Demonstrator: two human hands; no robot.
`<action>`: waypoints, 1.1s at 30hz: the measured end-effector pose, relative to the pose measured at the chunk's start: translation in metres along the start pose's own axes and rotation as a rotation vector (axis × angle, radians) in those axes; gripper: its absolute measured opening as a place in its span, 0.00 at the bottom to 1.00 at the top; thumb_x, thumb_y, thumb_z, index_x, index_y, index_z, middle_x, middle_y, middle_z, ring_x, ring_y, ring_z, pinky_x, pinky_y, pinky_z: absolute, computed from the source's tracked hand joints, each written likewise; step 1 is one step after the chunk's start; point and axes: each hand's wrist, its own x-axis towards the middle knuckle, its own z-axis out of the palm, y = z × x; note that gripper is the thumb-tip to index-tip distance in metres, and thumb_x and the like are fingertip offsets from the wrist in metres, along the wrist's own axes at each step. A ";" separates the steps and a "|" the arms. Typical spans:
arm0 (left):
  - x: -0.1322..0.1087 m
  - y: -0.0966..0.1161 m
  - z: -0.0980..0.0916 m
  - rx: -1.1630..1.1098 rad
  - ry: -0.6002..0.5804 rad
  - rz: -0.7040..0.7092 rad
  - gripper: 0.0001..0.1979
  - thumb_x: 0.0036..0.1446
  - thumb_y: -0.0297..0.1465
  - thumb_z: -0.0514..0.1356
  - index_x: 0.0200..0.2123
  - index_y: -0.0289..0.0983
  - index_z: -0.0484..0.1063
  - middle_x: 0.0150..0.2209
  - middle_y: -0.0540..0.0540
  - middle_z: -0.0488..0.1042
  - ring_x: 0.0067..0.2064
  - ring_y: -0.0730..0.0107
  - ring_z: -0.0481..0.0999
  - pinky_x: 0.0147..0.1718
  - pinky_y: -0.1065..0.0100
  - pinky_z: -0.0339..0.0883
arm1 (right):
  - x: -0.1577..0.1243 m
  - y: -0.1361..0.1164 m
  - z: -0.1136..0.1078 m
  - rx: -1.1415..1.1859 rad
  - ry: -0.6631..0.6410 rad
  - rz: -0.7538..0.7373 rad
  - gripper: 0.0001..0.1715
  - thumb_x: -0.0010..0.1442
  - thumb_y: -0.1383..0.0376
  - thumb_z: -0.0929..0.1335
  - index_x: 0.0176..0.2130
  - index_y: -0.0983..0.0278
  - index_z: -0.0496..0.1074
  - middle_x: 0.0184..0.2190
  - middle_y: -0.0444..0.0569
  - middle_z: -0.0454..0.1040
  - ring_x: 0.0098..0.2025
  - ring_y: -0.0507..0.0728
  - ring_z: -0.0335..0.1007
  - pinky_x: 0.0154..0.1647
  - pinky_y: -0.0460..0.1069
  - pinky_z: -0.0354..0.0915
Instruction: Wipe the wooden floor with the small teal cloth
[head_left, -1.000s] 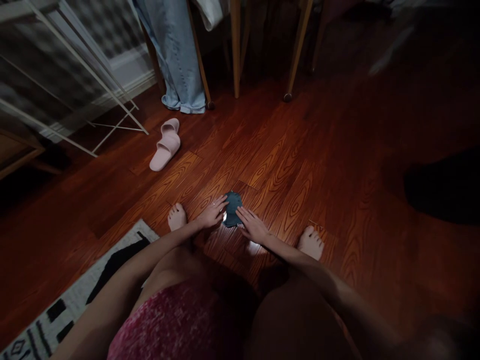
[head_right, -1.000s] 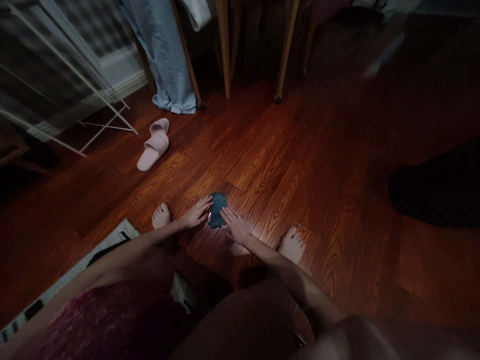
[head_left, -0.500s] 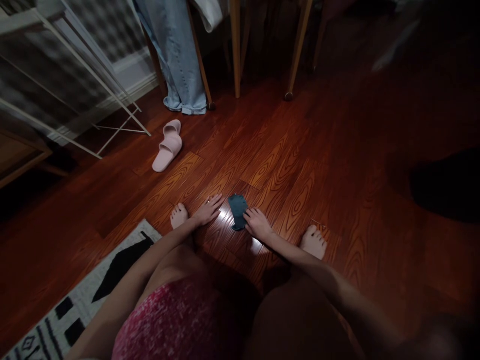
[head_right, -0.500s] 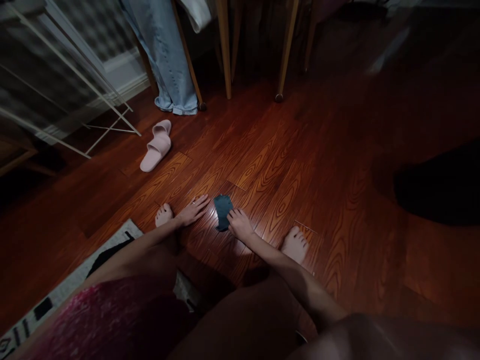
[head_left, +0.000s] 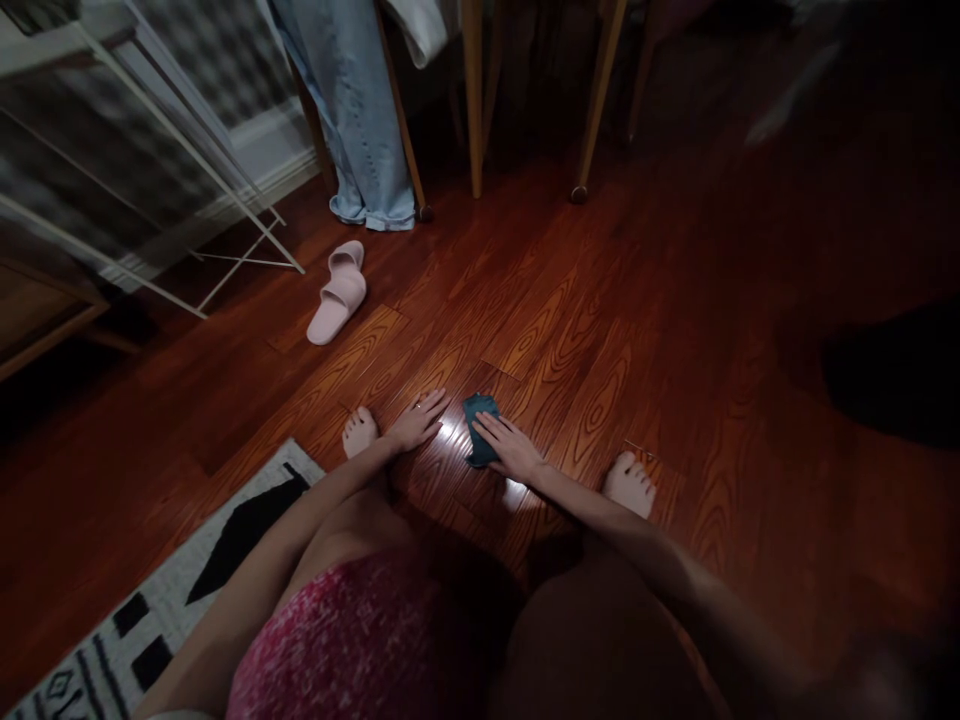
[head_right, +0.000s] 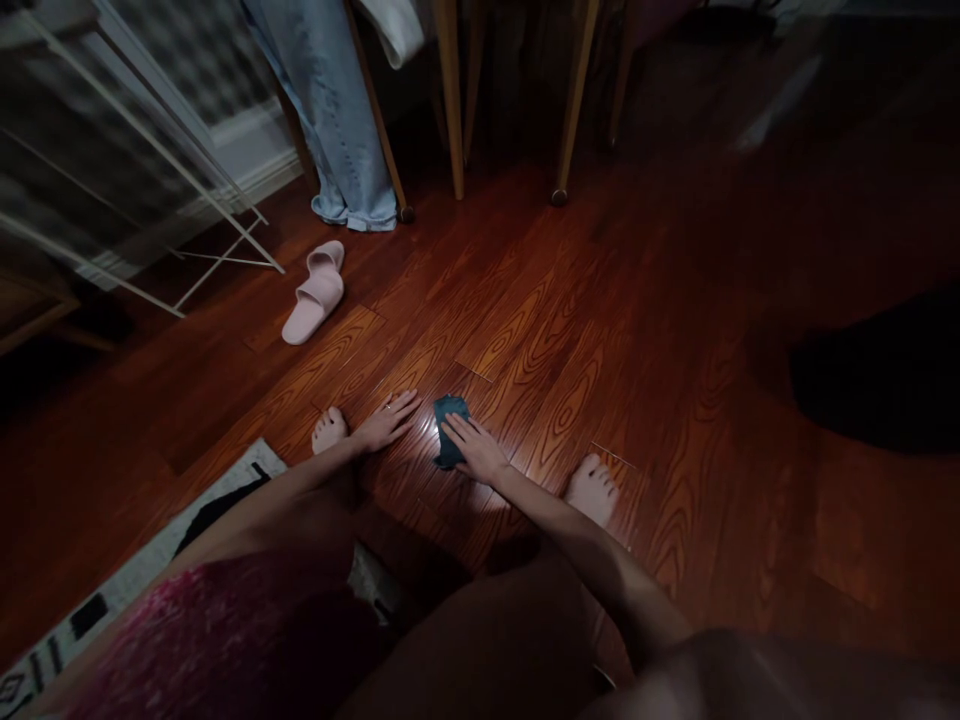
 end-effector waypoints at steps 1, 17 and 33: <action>0.000 0.000 0.000 0.002 0.001 0.001 0.31 0.74 0.41 0.44 0.74 0.36 0.49 0.75 0.37 0.43 0.76 0.58 0.39 0.71 0.48 0.33 | 0.004 0.001 -0.001 -0.019 -0.006 0.001 0.53 0.57 0.62 0.73 0.73 0.68 0.51 0.73 0.63 0.53 0.75 0.66 0.45 0.73 0.63 0.46; -0.001 -0.003 0.001 -0.011 0.001 0.003 0.30 0.74 0.41 0.45 0.75 0.39 0.48 0.75 0.39 0.44 0.76 0.59 0.41 0.71 0.49 0.33 | -0.008 -0.016 0.016 -0.027 -0.031 0.022 0.56 0.53 0.70 0.72 0.74 0.70 0.48 0.75 0.63 0.45 0.76 0.64 0.35 0.74 0.62 0.46; -0.001 -0.004 0.001 -0.030 0.006 0.007 0.30 0.74 0.42 0.45 0.74 0.40 0.49 0.75 0.40 0.44 0.76 0.59 0.41 0.71 0.48 0.33 | -0.013 0.032 -0.004 0.018 0.189 0.316 0.45 0.61 0.65 0.68 0.72 0.66 0.53 0.74 0.62 0.51 0.76 0.67 0.38 0.73 0.68 0.46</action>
